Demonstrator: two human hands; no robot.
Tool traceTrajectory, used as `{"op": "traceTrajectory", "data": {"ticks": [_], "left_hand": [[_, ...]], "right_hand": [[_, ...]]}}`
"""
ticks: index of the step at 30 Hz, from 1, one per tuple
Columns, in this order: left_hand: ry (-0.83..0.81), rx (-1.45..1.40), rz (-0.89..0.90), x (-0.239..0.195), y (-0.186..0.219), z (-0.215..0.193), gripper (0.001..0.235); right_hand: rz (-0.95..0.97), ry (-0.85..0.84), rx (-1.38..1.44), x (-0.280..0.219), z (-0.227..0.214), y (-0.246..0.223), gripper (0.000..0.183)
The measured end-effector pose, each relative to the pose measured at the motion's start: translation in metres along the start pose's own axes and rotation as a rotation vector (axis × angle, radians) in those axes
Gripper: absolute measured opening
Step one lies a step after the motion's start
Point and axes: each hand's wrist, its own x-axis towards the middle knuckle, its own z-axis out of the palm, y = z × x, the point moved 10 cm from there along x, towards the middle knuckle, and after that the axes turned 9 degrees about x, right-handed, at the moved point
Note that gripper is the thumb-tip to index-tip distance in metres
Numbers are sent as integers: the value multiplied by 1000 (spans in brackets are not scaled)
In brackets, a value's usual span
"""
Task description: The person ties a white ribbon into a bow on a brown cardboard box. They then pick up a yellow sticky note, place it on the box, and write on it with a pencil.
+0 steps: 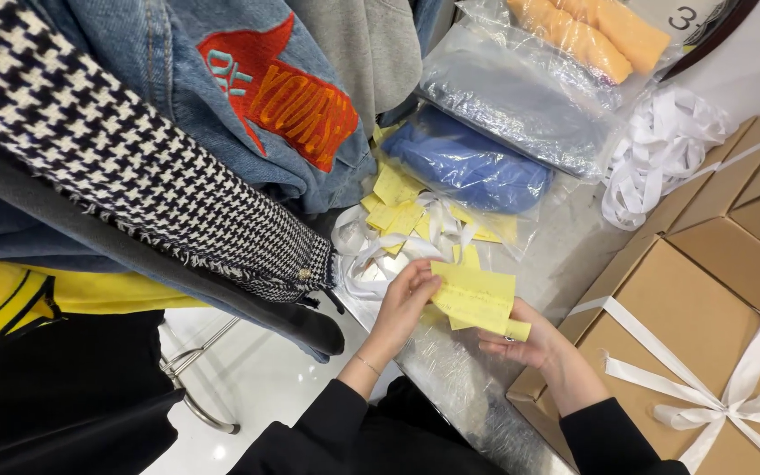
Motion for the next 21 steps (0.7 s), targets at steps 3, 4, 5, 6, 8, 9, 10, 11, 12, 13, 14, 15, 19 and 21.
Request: {"op": "traceTrajectory", "data": {"ticks": [3, 4, 5, 6, 8, 9, 10, 11, 12, 13, 14, 15, 19, 21], "left_hand": [[41, 137, 139, -5, 30, 0, 23], [40, 138, 139, -4, 25, 0, 23], [56, 205, 168, -4, 24, -1, 25], [74, 273, 196, -4, 23, -2, 28], [91, 303, 192, -7, 23, -7, 28], [108, 332, 189, -7, 24, -10, 29], [109, 332, 188, -7, 21, -12, 29], [177, 398, 151, -6, 17, -21, 31], [245, 462, 115, -6, 12, -30, 34], [245, 462, 114, -8, 15, -31, 34], [274, 480, 99, -10, 17, -37, 34], [303, 498, 84, -12, 19, -42, 34], [314, 530, 41, -23, 14, -48, 30], [310, 534, 15, -28, 10, -48, 31]], "right_hand": [[-167, 208, -99, -26, 21, -27, 23], [-168, 207, -98, -24, 18, -29, 23], [-247, 254, -170, -24, 13, -39, 27], [-323, 301, -242, -25, 8, -48, 32], [-375, 325, -254, -24, 9, -53, 32], [-428, 349, -268, -24, 9, -59, 32], [-426, 349, -268, -17, 4, -57, 32], [-442, 344, -358, -10, 2, -59, 20], [-458, 339, -448, -3, -1, -60, 15], [-457, 339, -448, -11, 21, -62, 15], [-472, 359, -661, -19, 47, -68, 21], [-484, 376, -874, -26, 74, -72, 31], [-656, 562, -1107, 18, 18, -112, 26], [-582, 555, -1021, 32, 11, -119, 32]]}}
